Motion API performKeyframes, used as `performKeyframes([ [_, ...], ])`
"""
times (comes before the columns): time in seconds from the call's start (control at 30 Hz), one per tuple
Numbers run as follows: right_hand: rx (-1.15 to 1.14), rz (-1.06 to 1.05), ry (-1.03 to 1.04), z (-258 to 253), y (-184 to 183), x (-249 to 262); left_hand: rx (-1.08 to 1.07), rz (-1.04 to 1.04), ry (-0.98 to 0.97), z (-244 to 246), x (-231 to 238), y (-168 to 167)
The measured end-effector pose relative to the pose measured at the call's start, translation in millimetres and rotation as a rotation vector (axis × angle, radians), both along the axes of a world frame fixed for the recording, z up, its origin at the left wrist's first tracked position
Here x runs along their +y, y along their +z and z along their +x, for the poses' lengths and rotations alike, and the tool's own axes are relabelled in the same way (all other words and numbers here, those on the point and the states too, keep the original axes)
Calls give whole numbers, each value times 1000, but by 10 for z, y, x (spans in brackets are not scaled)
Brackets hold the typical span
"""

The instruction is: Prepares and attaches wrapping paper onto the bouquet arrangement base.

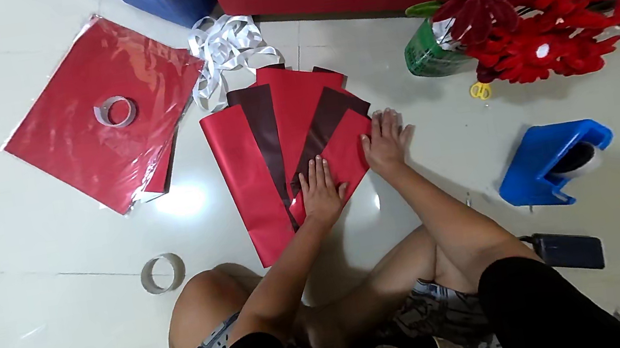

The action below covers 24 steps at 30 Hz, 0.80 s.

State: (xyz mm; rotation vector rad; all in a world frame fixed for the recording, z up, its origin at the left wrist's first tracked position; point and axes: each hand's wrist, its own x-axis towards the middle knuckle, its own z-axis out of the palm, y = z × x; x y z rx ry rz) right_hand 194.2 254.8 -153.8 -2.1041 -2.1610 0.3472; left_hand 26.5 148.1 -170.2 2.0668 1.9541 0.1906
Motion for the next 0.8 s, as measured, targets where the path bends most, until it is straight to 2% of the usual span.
performKeyframes([
  [0.1,63,20,251,-199,32,-192,-41,28,63,-37,-159,122],
  [0.23,76,-120,639,-474,-108,-519,-5,170,249,-257,-501,-47],
  [0.33,33,-243,675,-544,-100,-516,26,138,295,-390,-677,-183],
  [0.43,7,-200,506,-407,-92,-241,53,167,275,-411,-717,-268],
  [0.6,1,-77,90,82,-44,224,56,172,280,-409,-707,-261],
  [0.7,228,-18,-172,233,183,305,30,196,272,-380,-728,-238],
  [0.8,553,-57,-452,292,305,311,-26,187,166,-247,-823,-156],
])
